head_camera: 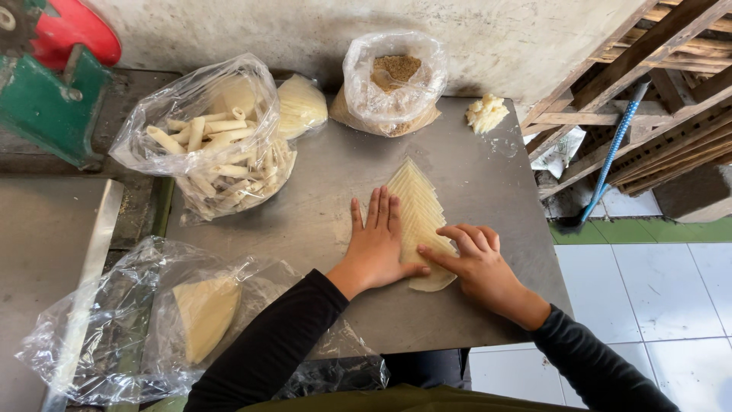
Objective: The person places a small amount of filling onto triangular dough wrappers and rolls them into cylindrical shapes, then stacks the completed dumplings on the table.
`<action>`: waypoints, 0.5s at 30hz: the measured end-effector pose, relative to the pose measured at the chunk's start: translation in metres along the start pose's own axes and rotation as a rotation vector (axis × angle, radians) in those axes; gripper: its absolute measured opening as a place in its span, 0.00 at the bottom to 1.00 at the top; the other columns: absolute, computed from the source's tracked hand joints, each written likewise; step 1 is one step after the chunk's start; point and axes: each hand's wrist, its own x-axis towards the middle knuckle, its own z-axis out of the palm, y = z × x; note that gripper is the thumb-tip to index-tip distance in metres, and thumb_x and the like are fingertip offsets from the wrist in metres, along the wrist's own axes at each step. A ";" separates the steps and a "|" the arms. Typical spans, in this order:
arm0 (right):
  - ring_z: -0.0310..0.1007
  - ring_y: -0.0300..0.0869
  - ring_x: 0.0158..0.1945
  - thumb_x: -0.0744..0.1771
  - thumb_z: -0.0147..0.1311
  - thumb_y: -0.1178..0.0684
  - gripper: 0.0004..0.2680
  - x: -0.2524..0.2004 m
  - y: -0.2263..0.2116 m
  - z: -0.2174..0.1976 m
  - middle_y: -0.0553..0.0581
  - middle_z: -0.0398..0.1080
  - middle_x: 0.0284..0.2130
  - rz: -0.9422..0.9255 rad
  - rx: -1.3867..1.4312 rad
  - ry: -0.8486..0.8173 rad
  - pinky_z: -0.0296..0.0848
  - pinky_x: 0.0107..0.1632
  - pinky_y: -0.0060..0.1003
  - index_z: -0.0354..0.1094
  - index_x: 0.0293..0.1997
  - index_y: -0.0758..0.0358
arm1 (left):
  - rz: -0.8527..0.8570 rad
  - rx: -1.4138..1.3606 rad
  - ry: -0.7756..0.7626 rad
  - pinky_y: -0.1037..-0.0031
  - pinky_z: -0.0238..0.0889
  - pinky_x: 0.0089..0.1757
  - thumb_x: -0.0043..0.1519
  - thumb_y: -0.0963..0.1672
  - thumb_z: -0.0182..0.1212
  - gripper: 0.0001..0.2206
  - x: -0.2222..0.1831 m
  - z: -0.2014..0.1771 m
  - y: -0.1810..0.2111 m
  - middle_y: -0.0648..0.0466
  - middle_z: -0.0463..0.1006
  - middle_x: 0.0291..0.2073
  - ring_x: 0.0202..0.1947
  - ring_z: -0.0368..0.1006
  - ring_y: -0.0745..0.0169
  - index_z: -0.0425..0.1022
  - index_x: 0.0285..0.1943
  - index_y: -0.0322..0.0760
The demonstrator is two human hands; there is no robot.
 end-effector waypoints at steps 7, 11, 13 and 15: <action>0.56 0.50 0.65 0.58 0.48 0.70 0.28 -0.007 0.016 -0.003 0.54 0.61 0.61 0.066 -0.044 -0.005 0.52 0.65 0.52 0.73 0.60 0.38 | 0.004 -0.010 -0.021 0.34 0.08 0.63 0.47 0.71 0.56 0.67 0.001 -0.001 -0.001 0.25 0.27 0.75 0.76 0.14 0.32 0.29 0.75 0.15; 0.59 0.50 0.61 0.57 0.42 0.73 0.26 -0.004 0.029 -0.014 0.53 0.64 0.57 0.231 0.191 0.008 0.55 0.63 0.45 0.79 0.47 0.40 | 0.003 0.003 -0.031 0.34 0.08 0.63 0.47 0.71 0.55 0.68 0.001 -0.001 0.000 0.25 0.26 0.75 0.76 0.14 0.31 0.29 0.75 0.14; 0.61 0.47 0.54 0.58 0.39 0.74 0.28 0.002 0.033 -0.014 0.53 0.64 0.51 0.318 0.407 0.014 0.57 0.63 0.42 0.80 0.49 0.43 | 0.004 -0.004 -0.036 0.34 0.08 0.63 0.47 0.71 0.55 0.67 0.002 -0.001 0.000 0.25 0.27 0.75 0.76 0.14 0.31 0.29 0.75 0.15; 0.60 0.47 0.52 0.56 0.37 0.75 0.29 0.010 0.035 -0.011 0.53 0.63 0.47 0.327 0.576 -0.047 0.58 0.61 0.39 0.78 0.52 0.45 | 0.007 0.001 -0.030 0.34 0.08 0.63 0.47 0.71 0.55 0.67 0.001 -0.001 -0.001 0.25 0.27 0.75 0.76 0.14 0.31 0.29 0.75 0.14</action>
